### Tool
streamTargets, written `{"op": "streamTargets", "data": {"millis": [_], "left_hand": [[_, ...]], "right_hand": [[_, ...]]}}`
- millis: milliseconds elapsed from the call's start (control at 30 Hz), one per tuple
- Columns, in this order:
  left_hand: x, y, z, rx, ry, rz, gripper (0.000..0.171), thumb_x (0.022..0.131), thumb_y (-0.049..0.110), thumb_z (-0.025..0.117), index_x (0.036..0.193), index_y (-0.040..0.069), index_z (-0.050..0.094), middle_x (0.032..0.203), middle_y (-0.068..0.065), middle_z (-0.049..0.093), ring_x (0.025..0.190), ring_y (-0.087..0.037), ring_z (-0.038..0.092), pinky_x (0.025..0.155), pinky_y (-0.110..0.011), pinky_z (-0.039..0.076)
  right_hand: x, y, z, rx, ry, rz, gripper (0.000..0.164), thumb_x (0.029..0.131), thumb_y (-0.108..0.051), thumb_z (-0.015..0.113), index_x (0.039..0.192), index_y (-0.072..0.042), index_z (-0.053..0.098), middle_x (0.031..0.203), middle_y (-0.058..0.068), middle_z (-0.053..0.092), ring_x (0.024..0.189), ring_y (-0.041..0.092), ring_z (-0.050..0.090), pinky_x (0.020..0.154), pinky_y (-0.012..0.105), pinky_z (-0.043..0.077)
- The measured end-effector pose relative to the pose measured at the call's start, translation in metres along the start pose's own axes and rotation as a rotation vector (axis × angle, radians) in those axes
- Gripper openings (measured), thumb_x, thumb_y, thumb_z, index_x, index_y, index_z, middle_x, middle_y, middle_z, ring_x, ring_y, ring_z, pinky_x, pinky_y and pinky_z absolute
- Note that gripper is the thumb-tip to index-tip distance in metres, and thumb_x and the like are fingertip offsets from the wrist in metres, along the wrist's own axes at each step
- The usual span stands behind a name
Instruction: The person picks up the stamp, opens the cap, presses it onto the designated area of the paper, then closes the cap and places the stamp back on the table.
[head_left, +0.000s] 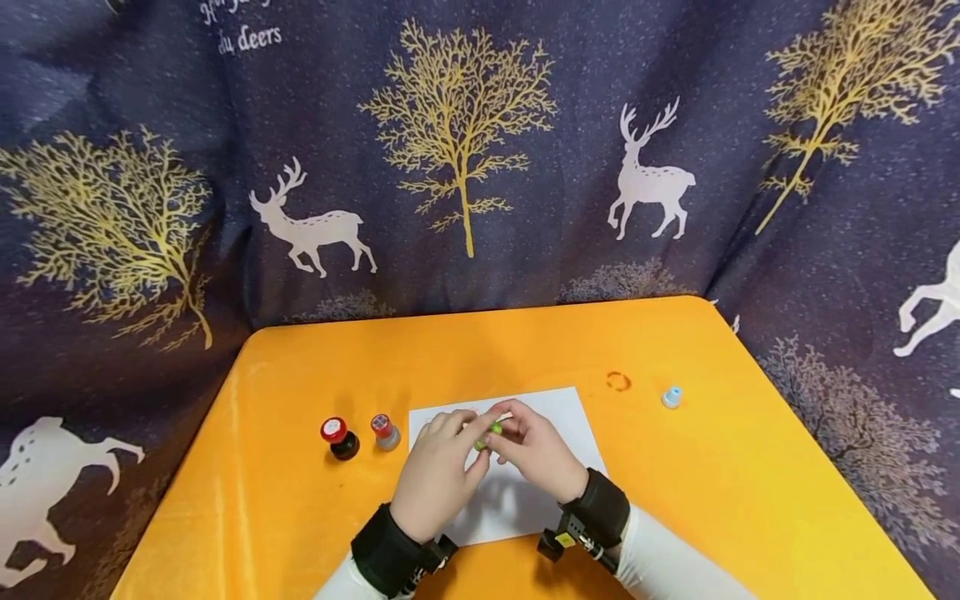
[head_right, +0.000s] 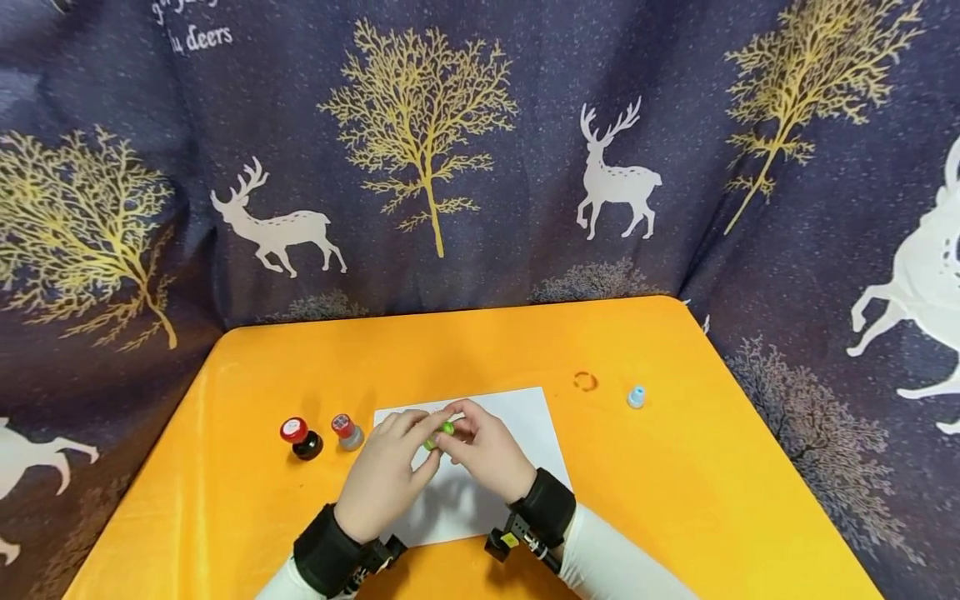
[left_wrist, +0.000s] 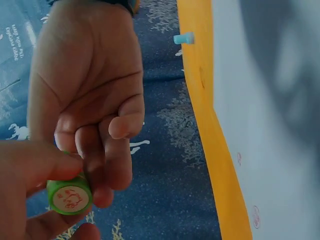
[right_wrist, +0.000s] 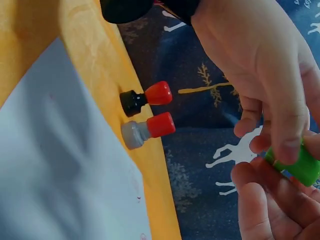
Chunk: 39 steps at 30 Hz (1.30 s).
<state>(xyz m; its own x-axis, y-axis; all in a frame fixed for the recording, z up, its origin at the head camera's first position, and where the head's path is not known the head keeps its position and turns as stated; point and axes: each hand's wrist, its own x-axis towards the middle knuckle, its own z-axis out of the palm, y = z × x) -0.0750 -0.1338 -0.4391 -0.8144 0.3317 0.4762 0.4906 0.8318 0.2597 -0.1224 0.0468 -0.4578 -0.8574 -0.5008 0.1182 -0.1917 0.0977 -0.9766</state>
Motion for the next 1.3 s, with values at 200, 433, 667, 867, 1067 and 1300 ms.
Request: {"op": "streamTargets", "data": {"millis": [200, 433, 667, 867, 1067, 1300], "left_hand": [[-0.009, -0.009, -0.002, 0.036, -0.027, -0.073, 0.04, 0.089, 0.021, 0.076, 0.127, 0.023, 0.066, 0.109, 0.0, 0.065, 0.095, -0.021, 0.057, 0.083, -0.039, 0.046], [-0.045, -0.055, -0.011, 0.095, -0.077, -0.287, 0.036, 0.079, 0.008, 0.083, 0.109, 0.011, 0.063, 0.094, -0.004, 0.07, 0.082, -0.022, 0.059, 0.077, -0.039, 0.049], [-0.089, -0.109, -0.027, 0.164, -0.14, -0.439, 0.035, 0.078, 0.004, 0.082, 0.101, 0.007, 0.056, 0.08, -0.004, 0.062, 0.068, -0.022, 0.056, 0.062, -0.04, 0.047], [-0.101, -0.127, -0.03, 0.151, -0.218, -0.507, 0.031, 0.079, 0.003, 0.081, 0.099, 0.005, 0.057, 0.087, -0.009, 0.057, 0.071, -0.023, 0.059, 0.059, -0.041, 0.049], [-0.096, -0.124, -0.032, 0.155, -0.305, -0.563, 0.039, 0.082, 0.016, 0.082, 0.112, 0.003, 0.061, 0.093, -0.011, 0.06, 0.072, -0.023, 0.06, 0.061, -0.043, 0.051], [-0.075, -0.086, -0.056, 0.181, -0.15, -0.435, 0.046, 0.084, 0.023, 0.081, 0.12, 0.001, 0.064, 0.104, -0.015, 0.064, 0.08, -0.028, 0.063, 0.066, -0.044, 0.052]], "right_hand": [[0.002, 0.006, -0.004, -0.17, 0.021, -0.02, 0.043, 0.101, -0.03, 0.06, 0.135, -0.007, 0.05, 0.116, 0.006, 0.068, 0.103, 0.018, 0.064, 0.077, 0.031, 0.051], [0.01, 0.012, -0.034, -0.528, 0.117, 0.037, 0.081, 0.095, -0.061, 0.053, 0.154, -0.01, 0.032, 0.153, 0.014, 0.04, 0.139, 0.03, 0.04, 0.109, 0.05, 0.038], [0.013, 0.01, -0.068, -0.805, 0.229, 0.113, 0.095, 0.093, -0.071, 0.043, 0.159, -0.008, 0.017, 0.162, 0.022, 0.015, 0.148, 0.042, 0.014, 0.114, 0.062, 0.019], [0.011, 0.007, -0.083, -0.804, 0.271, 0.153, 0.096, 0.092, -0.074, 0.039, 0.16, -0.01, 0.013, 0.162, 0.022, 0.014, 0.148, 0.044, 0.012, 0.113, 0.064, 0.018], [0.011, 0.006, -0.085, -0.771, 0.246, 0.152, 0.096, 0.093, -0.074, 0.039, 0.16, -0.011, 0.013, 0.162, 0.02, 0.017, 0.148, 0.043, 0.014, 0.114, 0.063, 0.018], [0.01, 0.008, -0.083, -0.768, 0.255, 0.147, 0.093, 0.094, -0.072, 0.04, 0.159, -0.01, 0.015, 0.161, 0.021, 0.02, 0.148, 0.042, 0.016, 0.114, 0.062, 0.019]]}}
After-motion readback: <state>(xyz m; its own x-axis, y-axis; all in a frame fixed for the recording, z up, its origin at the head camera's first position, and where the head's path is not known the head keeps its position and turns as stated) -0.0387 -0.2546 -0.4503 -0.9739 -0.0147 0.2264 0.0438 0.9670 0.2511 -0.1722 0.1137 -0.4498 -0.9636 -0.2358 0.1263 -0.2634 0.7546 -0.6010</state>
